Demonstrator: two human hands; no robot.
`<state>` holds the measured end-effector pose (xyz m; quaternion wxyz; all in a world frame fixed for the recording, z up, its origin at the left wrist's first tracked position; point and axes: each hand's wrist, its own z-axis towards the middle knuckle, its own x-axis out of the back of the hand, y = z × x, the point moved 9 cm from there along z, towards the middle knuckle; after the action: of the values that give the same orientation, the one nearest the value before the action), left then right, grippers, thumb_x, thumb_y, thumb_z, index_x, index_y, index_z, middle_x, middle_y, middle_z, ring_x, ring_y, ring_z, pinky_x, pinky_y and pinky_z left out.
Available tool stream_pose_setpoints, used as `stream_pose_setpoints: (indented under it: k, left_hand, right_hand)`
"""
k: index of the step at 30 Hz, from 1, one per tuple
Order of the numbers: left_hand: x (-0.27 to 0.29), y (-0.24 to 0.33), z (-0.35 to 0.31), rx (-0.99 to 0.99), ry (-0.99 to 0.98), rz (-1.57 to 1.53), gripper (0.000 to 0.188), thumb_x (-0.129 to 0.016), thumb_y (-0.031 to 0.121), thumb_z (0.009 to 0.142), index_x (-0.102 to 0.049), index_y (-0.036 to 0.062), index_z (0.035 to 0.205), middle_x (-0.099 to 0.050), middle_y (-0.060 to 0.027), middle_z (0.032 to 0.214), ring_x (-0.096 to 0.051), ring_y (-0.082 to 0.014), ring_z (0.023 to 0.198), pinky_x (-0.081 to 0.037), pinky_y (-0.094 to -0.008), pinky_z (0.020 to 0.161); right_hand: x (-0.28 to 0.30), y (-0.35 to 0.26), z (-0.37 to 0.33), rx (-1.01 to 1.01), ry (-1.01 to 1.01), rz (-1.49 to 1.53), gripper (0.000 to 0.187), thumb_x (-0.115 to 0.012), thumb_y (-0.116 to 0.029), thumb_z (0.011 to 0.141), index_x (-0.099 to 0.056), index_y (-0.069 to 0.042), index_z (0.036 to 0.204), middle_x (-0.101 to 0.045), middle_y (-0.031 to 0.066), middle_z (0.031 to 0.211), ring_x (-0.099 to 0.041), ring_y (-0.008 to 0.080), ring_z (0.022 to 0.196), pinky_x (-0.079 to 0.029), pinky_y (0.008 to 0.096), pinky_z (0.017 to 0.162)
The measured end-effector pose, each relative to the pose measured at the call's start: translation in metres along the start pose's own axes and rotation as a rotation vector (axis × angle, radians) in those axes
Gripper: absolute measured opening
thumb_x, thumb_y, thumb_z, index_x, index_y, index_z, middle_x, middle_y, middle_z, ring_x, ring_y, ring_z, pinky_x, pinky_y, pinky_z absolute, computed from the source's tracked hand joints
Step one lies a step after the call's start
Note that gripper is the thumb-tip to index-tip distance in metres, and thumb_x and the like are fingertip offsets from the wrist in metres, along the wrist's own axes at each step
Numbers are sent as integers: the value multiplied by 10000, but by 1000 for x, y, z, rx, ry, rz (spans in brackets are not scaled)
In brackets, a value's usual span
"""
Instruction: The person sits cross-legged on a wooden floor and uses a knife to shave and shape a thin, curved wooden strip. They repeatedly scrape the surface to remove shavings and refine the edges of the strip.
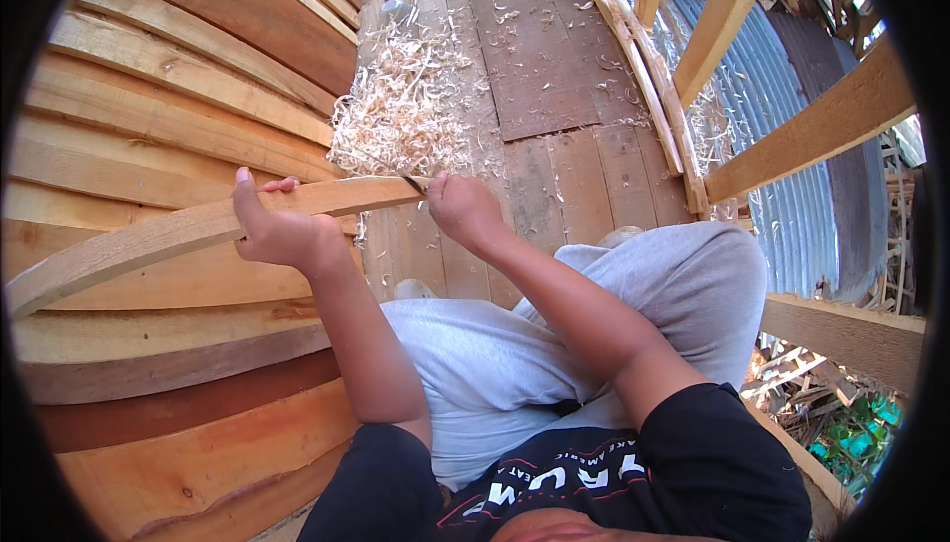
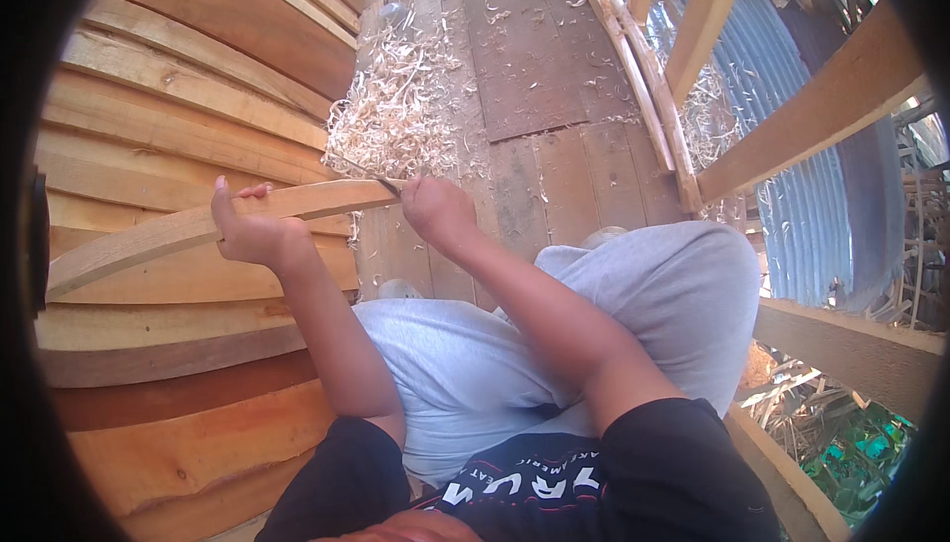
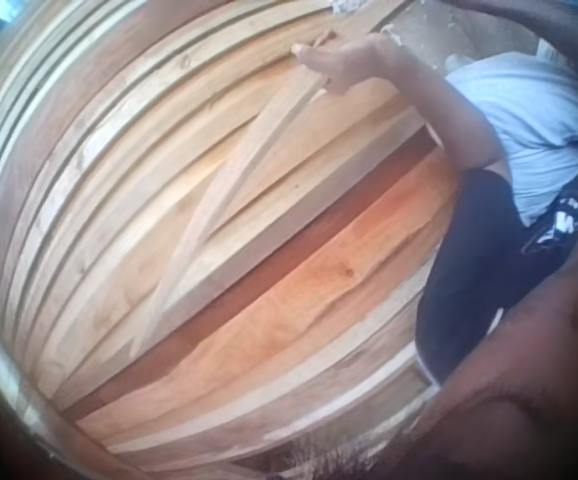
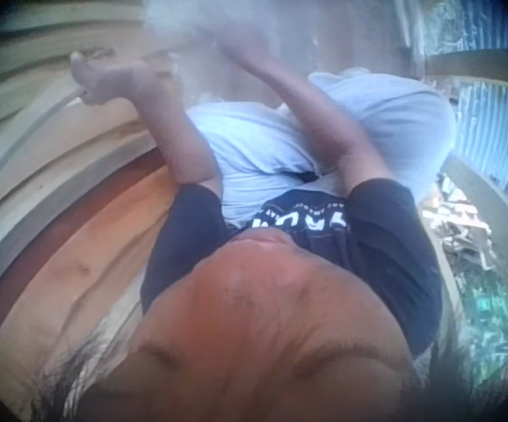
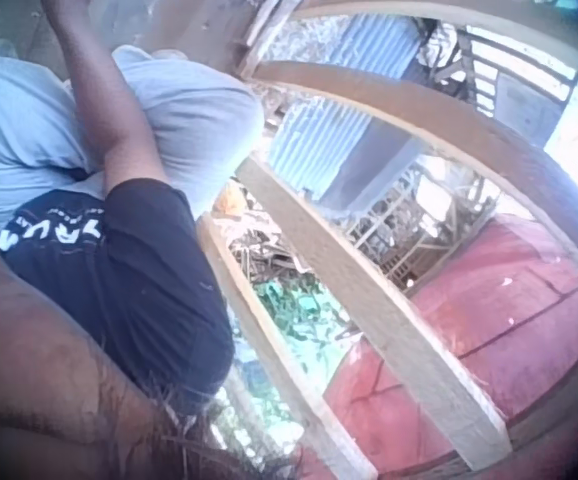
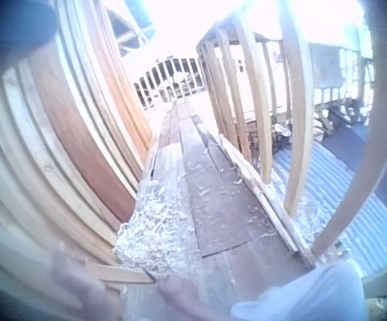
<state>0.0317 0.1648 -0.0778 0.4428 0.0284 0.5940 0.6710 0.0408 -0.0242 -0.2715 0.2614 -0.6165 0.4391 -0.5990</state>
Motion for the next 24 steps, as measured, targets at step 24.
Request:
stream_pose_setpoints:
  k: [24]
  left_hand:
    - [-3, 0, -1, -14, -31, 11, 165, -650, 95, 827, -582, -31, 746, -488, -37, 621, -476, -127, 564, -431, -272, 525]
  right_hand:
    - [10, -17, -14, 62, -5, -62, 533, -326, -312, 962, -663, 46, 756, -629, 292, 752, -613, 482, 732, -495, 539, 751]
